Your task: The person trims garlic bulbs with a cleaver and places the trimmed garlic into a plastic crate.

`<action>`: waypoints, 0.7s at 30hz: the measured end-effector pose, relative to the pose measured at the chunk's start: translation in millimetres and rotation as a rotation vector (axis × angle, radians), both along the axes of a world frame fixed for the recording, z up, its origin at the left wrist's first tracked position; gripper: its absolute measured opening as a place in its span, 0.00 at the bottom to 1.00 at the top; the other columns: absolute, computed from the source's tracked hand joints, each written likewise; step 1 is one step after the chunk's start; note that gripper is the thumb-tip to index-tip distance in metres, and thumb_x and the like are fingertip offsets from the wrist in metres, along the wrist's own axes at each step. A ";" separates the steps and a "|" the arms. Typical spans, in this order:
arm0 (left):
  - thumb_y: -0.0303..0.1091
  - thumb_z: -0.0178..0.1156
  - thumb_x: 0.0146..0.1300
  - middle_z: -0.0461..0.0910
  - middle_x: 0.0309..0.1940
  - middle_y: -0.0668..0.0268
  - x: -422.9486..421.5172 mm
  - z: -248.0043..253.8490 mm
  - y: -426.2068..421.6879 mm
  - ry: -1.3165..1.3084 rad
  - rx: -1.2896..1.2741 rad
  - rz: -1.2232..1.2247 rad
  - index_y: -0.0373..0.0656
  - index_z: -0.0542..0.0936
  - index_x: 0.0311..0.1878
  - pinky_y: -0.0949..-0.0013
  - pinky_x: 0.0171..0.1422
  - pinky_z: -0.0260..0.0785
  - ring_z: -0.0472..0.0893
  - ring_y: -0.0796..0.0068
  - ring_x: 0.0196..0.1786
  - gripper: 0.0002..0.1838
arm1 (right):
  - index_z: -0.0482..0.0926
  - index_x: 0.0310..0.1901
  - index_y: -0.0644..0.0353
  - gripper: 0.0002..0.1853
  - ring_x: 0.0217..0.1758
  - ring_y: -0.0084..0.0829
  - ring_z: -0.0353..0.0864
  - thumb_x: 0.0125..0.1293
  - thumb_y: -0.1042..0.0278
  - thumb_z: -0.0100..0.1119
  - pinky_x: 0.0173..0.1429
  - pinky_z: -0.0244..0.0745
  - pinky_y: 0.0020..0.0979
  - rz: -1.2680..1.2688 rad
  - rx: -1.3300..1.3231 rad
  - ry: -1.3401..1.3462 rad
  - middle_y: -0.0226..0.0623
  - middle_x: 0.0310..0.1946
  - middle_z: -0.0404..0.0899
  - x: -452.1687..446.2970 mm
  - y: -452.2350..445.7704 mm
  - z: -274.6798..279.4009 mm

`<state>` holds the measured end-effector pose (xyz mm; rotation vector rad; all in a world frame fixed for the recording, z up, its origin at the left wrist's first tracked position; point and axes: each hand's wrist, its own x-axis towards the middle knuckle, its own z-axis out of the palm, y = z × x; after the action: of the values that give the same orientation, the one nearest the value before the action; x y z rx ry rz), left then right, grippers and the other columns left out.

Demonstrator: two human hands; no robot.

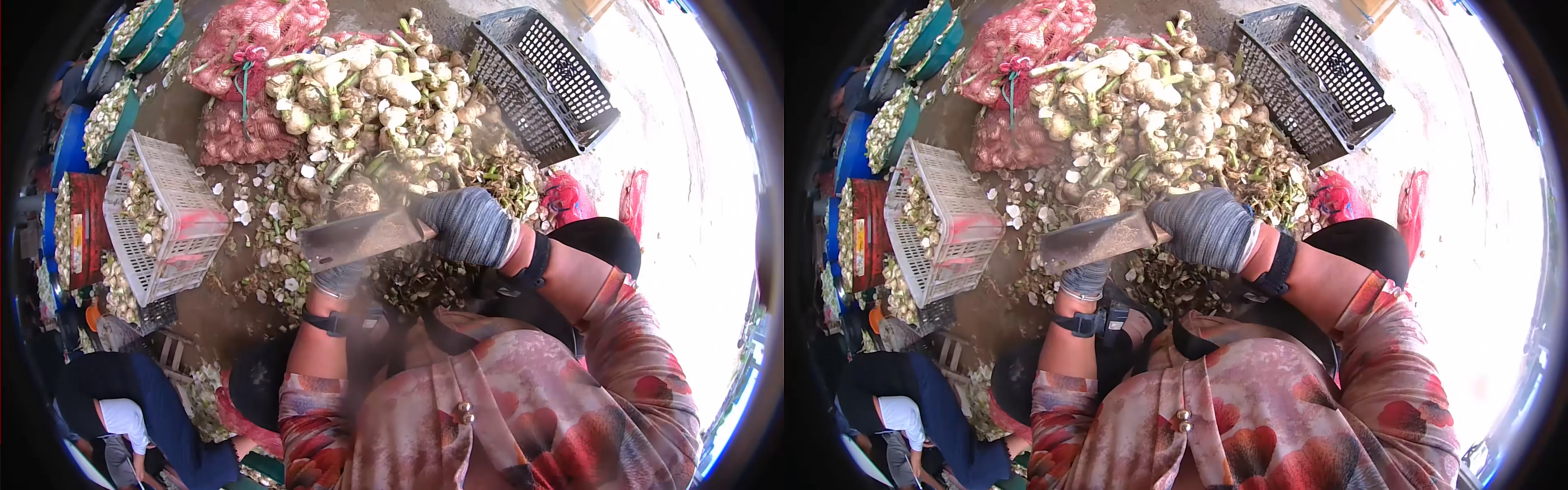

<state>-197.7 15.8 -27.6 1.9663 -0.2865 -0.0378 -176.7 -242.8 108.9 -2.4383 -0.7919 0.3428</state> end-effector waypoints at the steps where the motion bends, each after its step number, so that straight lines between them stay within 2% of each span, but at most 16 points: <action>1: 0.40 0.63 0.65 0.81 0.44 0.66 -3.6 -3.4 0.1 -0.078 0.060 -0.002 0.37 0.64 0.66 0.69 0.51 0.74 0.80 0.75 0.44 0.32 | 0.79 0.49 0.54 0.21 0.39 0.50 0.82 0.51 0.64 0.66 0.42 0.77 0.43 0.018 -0.075 0.013 0.45 0.35 0.82 0.6 3.0 1.8; 2: 0.41 0.63 0.66 0.82 0.44 0.66 -7.2 -6.2 -0.1 -0.156 0.120 0.001 0.37 0.59 0.70 0.68 0.51 0.75 0.81 0.74 0.44 0.36 | 0.79 0.49 0.54 0.21 0.39 0.50 0.82 0.51 0.64 0.66 0.42 0.77 0.43 0.009 -0.076 0.015 0.45 0.35 0.82 1.6 4.0 0.7; 4: 0.40 0.64 0.65 0.82 0.44 0.66 -10.0 2.5 -0.9 -0.142 0.215 -0.011 0.38 0.52 0.73 0.69 0.51 0.74 0.81 0.74 0.44 0.41 | 0.79 0.51 0.52 0.22 0.37 0.49 0.82 0.51 0.64 0.66 0.39 0.77 0.43 0.031 -0.113 0.011 0.44 0.33 0.82 3.4 4.4 -3.7; 5: 0.40 0.64 0.65 0.82 0.45 0.66 -12.3 6.8 -1.5 -0.138 0.247 -0.016 0.38 0.49 0.74 0.69 0.52 0.74 0.81 0.74 0.43 0.43 | 0.79 0.42 0.53 0.14 0.35 0.47 0.84 0.51 0.70 0.61 0.35 0.77 0.46 0.041 0.002 -0.040 0.43 0.28 0.82 0.9 3.8 -8.1; 6: 0.41 0.60 0.67 0.80 0.50 0.64 -15.6 13.5 -4.4 -0.008 0.108 -0.003 0.43 0.63 0.67 0.65 0.56 0.72 0.79 0.70 0.50 0.29 | 0.79 0.42 0.53 0.14 0.35 0.47 0.84 0.51 0.70 0.61 0.35 0.77 0.46 0.037 0.003 -0.042 0.43 0.28 0.82 0.6 4.0 -11.1; 8: 0.41 0.56 0.70 0.79 0.55 0.63 -20.5 26.2 -8.0 0.128 -0.030 0.010 0.47 0.76 0.60 0.61 0.61 0.70 0.78 0.66 0.56 0.18 | 0.77 0.43 0.55 0.14 0.34 0.48 0.84 0.52 0.71 0.60 0.35 0.77 0.46 0.021 -0.041 -0.035 0.44 0.28 0.82 -3.1 5.6 -17.4; 9: 0.40 0.58 0.68 0.79 0.54 0.63 -19.2 40.2 -11.3 0.122 0.044 -0.026 0.45 0.75 0.60 0.62 0.59 0.71 0.79 0.65 0.55 0.19 | 0.76 0.44 0.57 0.15 0.34 0.50 0.84 0.52 0.73 0.58 0.35 0.77 0.46 0.017 -0.076 -0.016 0.46 0.27 0.81 -1.5 6.6 -21.9; 11: 0.38 0.61 0.66 0.79 0.53 0.63 -17.5 37.1 -11.0 0.114 0.118 -0.066 0.44 0.74 0.60 0.62 0.58 0.72 0.79 0.65 0.53 0.21 | 0.76 0.44 0.57 0.14 0.34 0.50 0.84 0.52 0.73 0.58 0.35 0.77 0.46 0.019 -0.082 -0.039 0.46 0.27 0.81 2.4 1.6 -38.6; 12: 0.35 0.64 0.62 0.80 0.49 0.63 -16.1 19.0 -5.8 -0.085 0.198 -0.117 0.41 0.71 0.61 0.65 0.56 0.72 0.80 0.68 0.49 0.25 | 0.76 0.44 0.57 0.14 0.34 0.51 0.84 0.53 0.72 0.57 0.35 0.76 0.46 0.023 -0.087 -0.064 0.46 0.27 0.81 3.6 0.5 -44.6; 14: 0.31 0.68 0.58 0.81 0.44 0.63 -16.2 26.8 -9.6 -0.292 0.277 -0.160 0.39 0.67 0.63 0.68 0.54 0.73 0.80 0.71 0.44 0.31 | 0.76 0.44 0.57 0.12 0.34 0.50 0.84 0.57 0.70 0.56 0.36 0.76 0.47 -0.006 -0.152 -0.070 0.48 0.27 0.81 18.6 -10.1 -63.5; 16: 0.26 0.67 0.56 0.78 0.48 0.63 -19.5 94.2 -32.6 -0.048 0.202 -0.013 0.40 0.71 0.57 0.68 0.56 0.72 0.78 0.72 0.48 0.26 | 0.77 0.44 0.58 0.11 0.34 0.49 0.84 0.62 0.64 0.56 0.37 0.77 0.46 -0.342 -0.333 0.257 0.50 0.27 0.82 52.3 -45.7 -109.6; 17: 0.24 0.66 0.56 0.76 0.50 0.62 -18.8 118.8 -37.4 0.124 -0.073 -0.019 0.39 0.70 0.58 0.68 0.56 0.72 0.76 0.72 0.52 0.26 | 0.77 0.42 0.57 0.10 0.33 0.50 0.83 0.62 0.62 0.58 0.36 0.77 0.45 -0.422 -0.231 0.180 0.49 0.26 0.81 45.8 -35.7 -96.2; 18: 0.24 0.66 0.56 0.76 0.50 0.62 -17.3 118.0 -36.2 0.110 -0.088 0.014 0.39 0.70 0.58 0.68 0.56 0.72 0.76 0.72 0.52 0.26 | 0.77 0.40 0.56 0.10 0.31 0.51 0.82 0.63 0.60 0.60 0.35 0.76 0.45 -0.464 -0.154 0.091 0.48 0.25 0.80 39.0 -29.6 -75.0; 19: 0.24 0.67 0.56 0.76 0.50 0.62 -17.1 115.9 -34.2 0.304 -0.301 0.088 0.40 0.70 0.59 0.68 0.57 0.71 0.76 0.72 0.52 0.26 | 0.77 0.42 0.55 0.11 0.33 0.51 0.82 0.61 0.61 0.61 0.37 0.77 0.44 -0.431 -0.106 0.041 0.48 0.27 0.80 28.1 -18.2 -67.1; 20: 0.25 0.67 0.56 0.76 0.49 0.62 -9.7 112.2 -35.1 0.486 -0.513 0.138 0.40 0.70 0.59 0.68 0.57 0.71 0.76 0.72 0.52 0.27 | 0.78 0.43 0.56 0.12 0.34 0.47 0.84 0.62 0.61 0.58 0.38 0.77 0.45 -0.277 0.015 -0.009 0.48 0.27 0.82 13.7 -8.7 -34.8; 21: 0.27 0.67 0.58 0.77 0.50 0.62 -6.6 101.8 -35.5 0.427 -0.467 0.132 0.39 0.69 0.61 0.69 0.57 0.71 0.77 0.73 0.51 0.27 | 0.78 0.43 0.55 0.11 0.35 0.48 0.85 0.60 0.63 0.58 0.38 0.77 0.46 -0.162 -0.010 -0.046 0.47 0.28 0.82 8.7 -3.1 -22.7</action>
<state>-204.3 -19.7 74.1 1.4637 0.1105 -0.2770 -168.0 -245.9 86.2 -2.5077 -0.6072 0.2305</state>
